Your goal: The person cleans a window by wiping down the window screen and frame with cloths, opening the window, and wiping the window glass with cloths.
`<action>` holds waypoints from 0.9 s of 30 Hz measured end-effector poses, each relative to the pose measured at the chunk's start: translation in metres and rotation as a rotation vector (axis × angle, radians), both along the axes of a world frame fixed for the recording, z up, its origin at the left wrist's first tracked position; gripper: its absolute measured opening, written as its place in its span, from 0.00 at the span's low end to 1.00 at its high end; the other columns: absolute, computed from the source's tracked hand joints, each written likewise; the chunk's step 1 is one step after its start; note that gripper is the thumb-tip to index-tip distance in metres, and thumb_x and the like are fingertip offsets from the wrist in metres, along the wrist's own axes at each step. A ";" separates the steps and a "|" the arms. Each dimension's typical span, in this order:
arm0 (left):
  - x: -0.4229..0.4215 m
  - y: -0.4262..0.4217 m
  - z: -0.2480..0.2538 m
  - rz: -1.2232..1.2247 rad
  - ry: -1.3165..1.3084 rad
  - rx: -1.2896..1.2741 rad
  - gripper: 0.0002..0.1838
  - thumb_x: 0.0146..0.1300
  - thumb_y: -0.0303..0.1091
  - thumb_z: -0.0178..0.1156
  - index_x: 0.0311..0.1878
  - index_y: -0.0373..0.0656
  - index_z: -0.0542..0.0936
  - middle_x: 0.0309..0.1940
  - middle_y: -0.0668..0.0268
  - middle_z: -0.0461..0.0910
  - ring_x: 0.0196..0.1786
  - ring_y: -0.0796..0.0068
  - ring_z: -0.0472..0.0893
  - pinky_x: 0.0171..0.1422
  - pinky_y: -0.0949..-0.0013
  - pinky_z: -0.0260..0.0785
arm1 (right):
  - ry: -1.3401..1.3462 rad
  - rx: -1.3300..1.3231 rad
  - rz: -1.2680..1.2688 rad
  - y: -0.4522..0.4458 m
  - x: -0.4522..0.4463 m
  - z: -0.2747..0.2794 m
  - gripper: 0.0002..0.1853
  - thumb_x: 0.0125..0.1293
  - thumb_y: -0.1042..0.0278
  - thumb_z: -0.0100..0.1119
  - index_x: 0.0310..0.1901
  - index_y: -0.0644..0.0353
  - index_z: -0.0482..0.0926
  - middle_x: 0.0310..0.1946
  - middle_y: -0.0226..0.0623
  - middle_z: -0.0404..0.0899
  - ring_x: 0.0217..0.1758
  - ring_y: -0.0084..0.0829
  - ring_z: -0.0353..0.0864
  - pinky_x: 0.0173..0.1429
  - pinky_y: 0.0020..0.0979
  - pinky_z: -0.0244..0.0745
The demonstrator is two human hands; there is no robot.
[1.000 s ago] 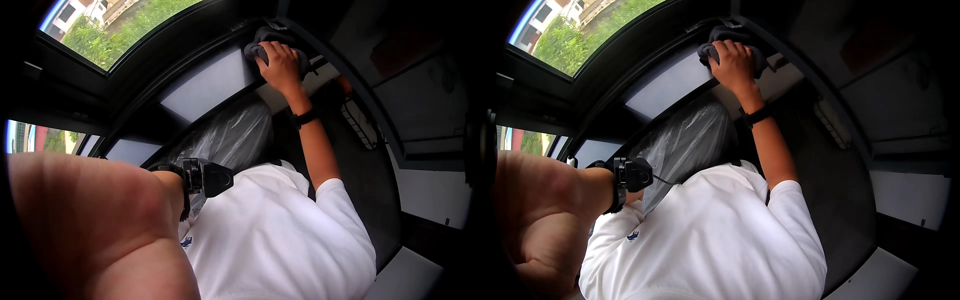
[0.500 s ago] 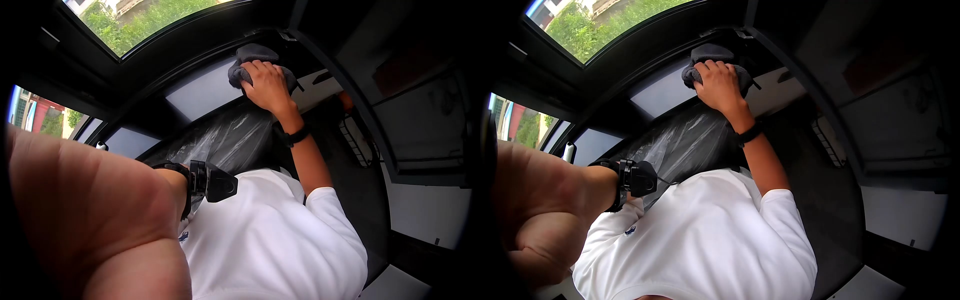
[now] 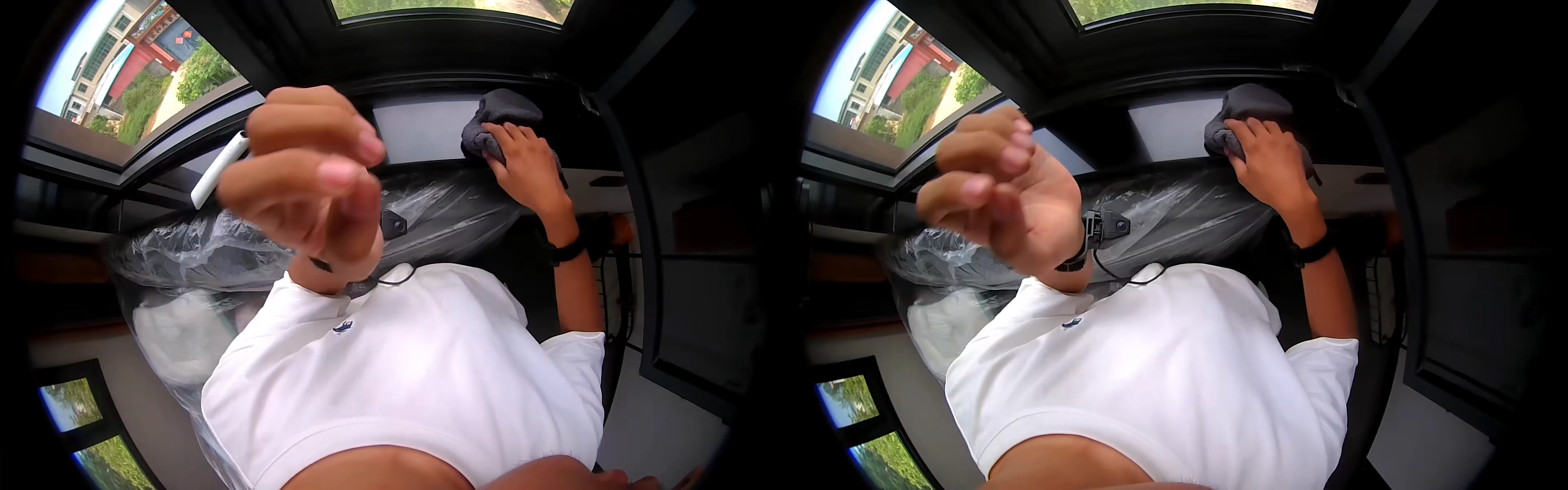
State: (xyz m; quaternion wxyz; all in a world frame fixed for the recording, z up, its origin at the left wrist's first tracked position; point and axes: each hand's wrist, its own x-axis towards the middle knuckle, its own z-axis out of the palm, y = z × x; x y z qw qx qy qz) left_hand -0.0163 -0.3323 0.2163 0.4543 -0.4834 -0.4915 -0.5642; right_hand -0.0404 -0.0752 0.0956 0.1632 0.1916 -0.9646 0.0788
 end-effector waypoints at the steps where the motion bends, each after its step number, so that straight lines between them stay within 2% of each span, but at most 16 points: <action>1: -0.011 0.011 -0.022 -0.005 -0.228 -0.062 0.13 0.60 0.21 0.61 0.47 0.45 0.74 0.38 0.65 0.78 0.36 0.71 0.75 0.46 0.69 0.66 | 0.001 -0.006 -0.006 0.003 0.000 0.000 0.23 0.65 0.59 0.62 0.61 0.55 0.76 0.53 0.44 0.80 0.55 0.45 0.79 0.57 0.44 0.76; 2: -0.025 0.015 -0.046 0.040 -0.362 -0.276 0.10 0.64 0.24 0.60 0.48 0.43 0.75 0.40 0.61 0.77 0.41 0.73 0.75 0.50 0.69 0.65 | -0.021 -0.025 -0.047 0.010 0.001 0.001 0.23 0.65 0.59 0.62 0.61 0.55 0.76 0.53 0.43 0.80 0.55 0.45 0.78 0.58 0.43 0.75; 4: -0.028 0.027 -0.085 0.119 -0.658 -0.528 0.11 0.64 0.27 0.64 0.49 0.44 0.77 0.43 0.65 0.78 0.47 0.70 0.77 0.55 0.67 0.67 | -0.074 -0.046 -0.185 0.029 -0.003 -0.002 0.24 0.67 0.56 0.61 0.62 0.56 0.76 0.55 0.43 0.80 0.57 0.44 0.77 0.60 0.43 0.74; 5: -0.027 0.031 -0.099 0.190 -0.630 -0.685 0.12 0.63 0.28 0.64 0.50 0.44 0.78 0.46 0.64 0.78 0.50 0.65 0.78 0.57 0.65 0.70 | -0.085 -0.069 -0.315 0.041 -0.011 -0.004 0.24 0.68 0.55 0.59 0.62 0.58 0.76 0.56 0.44 0.79 0.58 0.45 0.77 0.61 0.43 0.74; 8: -0.018 0.042 -0.112 0.112 -0.644 -0.805 0.13 0.63 0.27 0.64 0.50 0.43 0.79 0.48 0.62 0.78 0.53 0.63 0.78 0.58 0.64 0.72 | -0.123 -0.076 -0.545 0.054 -0.028 -0.007 0.26 0.70 0.52 0.56 0.62 0.61 0.75 0.57 0.48 0.78 0.59 0.46 0.77 0.62 0.44 0.74; 9: -0.016 0.042 -0.109 0.069 -0.630 -0.746 0.14 0.61 0.23 0.65 0.50 0.44 0.80 0.49 0.61 0.78 0.54 0.64 0.79 0.57 0.67 0.73 | -0.128 -0.065 -0.648 0.058 -0.029 -0.005 0.27 0.71 0.51 0.55 0.62 0.63 0.75 0.57 0.51 0.78 0.60 0.47 0.76 0.63 0.44 0.74; 11: -0.017 0.033 -0.090 -0.008 -0.533 -0.541 0.17 0.58 0.24 0.66 0.51 0.46 0.79 0.49 0.60 0.78 0.51 0.62 0.79 0.58 0.63 0.72 | -0.028 -0.009 -0.609 0.040 -0.023 -0.010 0.25 0.70 0.52 0.56 0.58 0.65 0.78 0.53 0.56 0.79 0.58 0.50 0.77 0.59 0.45 0.76; 12: -0.013 0.027 -0.070 0.002 -0.442 -0.424 0.16 0.57 0.20 0.64 0.49 0.45 0.80 0.48 0.60 0.78 0.48 0.66 0.80 0.53 0.66 0.73 | 0.015 -0.011 -0.564 0.027 -0.016 -0.011 0.23 0.67 0.54 0.61 0.54 0.64 0.79 0.49 0.54 0.80 0.55 0.48 0.79 0.55 0.44 0.78; 14: -0.011 0.002 -0.040 -0.096 -0.195 -0.147 0.18 0.62 0.21 0.62 0.56 0.43 0.75 0.47 0.56 0.79 0.49 0.67 0.80 0.52 0.68 0.72 | 0.132 -0.025 -0.421 0.007 -0.005 -0.022 0.23 0.61 0.55 0.67 0.52 0.63 0.81 0.46 0.49 0.81 0.52 0.44 0.80 0.52 0.42 0.78; 15: -0.004 -0.017 -0.021 -0.086 -0.093 -0.146 0.14 0.73 0.33 0.50 0.59 0.45 0.73 0.50 0.56 0.79 0.52 0.66 0.79 0.57 0.60 0.72 | 0.165 -0.059 -0.341 0.003 0.002 -0.024 0.23 0.60 0.55 0.67 0.53 0.61 0.81 0.46 0.47 0.82 0.51 0.42 0.80 0.51 0.41 0.78; 16: 0.003 -0.030 -0.002 -0.056 -0.008 -0.049 0.17 0.76 0.45 0.44 0.60 0.54 0.74 0.52 0.63 0.79 0.52 0.67 0.79 0.59 0.60 0.69 | 0.099 -0.110 -0.308 0.004 0.008 -0.020 0.23 0.62 0.56 0.65 0.56 0.60 0.81 0.52 0.49 0.80 0.56 0.47 0.78 0.59 0.44 0.76; 18: 0.020 -0.037 0.043 0.148 0.105 0.131 0.19 0.75 0.58 0.39 0.59 0.68 0.75 0.53 0.71 0.80 0.52 0.74 0.77 0.56 0.63 0.67 | 0.013 -0.195 -0.334 0.022 0.009 -0.014 0.22 0.64 0.55 0.64 0.55 0.59 0.81 0.52 0.49 0.81 0.57 0.47 0.78 0.60 0.45 0.77; 20: 0.014 -0.066 0.074 -0.287 0.213 0.004 0.19 0.75 0.62 0.37 0.54 0.68 0.74 0.46 0.73 0.78 0.46 0.77 0.75 0.49 0.68 0.66 | 0.003 -0.180 -0.483 0.048 0.002 -0.015 0.22 0.65 0.54 0.62 0.55 0.58 0.81 0.52 0.49 0.81 0.57 0.48 0.78 0.61 0.45 0.77; 21: 0.012 -0.066 0.080 -0.357 0.233 -0.022 0.19 0.75 0.62 0.37 0.54 0.68 0.74 0.46 0.73 0.78 0.45 0.77 0.75 0.49 0.68 0.66 | -0.014 -0.143 -0.568 0.061 -0.005 -0.016 0.23 0.67 0.52 0.60 0.56 0.59 0.81 0.54 0.49 0.79 0.58 0.49 0.79 0.60 0.45 0.77; 22: 0.013 -0.063 0.080 -0.362 0.243 -0.019 0.19 0.75 0.62 0.37 0.54 0.68 0.74 0.46 0.73 0.78 0.45 0.77 0.75 0.49 0.68 0.66 | 0.010 -0.151 -0.616 0.069 -0.008 -0.015 0.22 0.66 0.52 0.61 0.53 0.62 0.81 0.53 0.54 0.78 0.57 0.51 0.79 0.56 0.47 0.80; 27: 0.014 -0.043 0.075 -0.323 0.245 0.015 0.19 0.75 0.61 0.37 0.53 0.67 0.73 0.45 0.73 0.78 0.44 0.77 0.74 0.48 0.69 0.66 | -0.047 -0.090 -0.659 0.071 -0.015 -0.019 0.22 0.65 0.52 0.61 0.53 0.60 0.81 0.55 0.56 0.76 0.56 0.53 0.81 0.53 0.48 0.82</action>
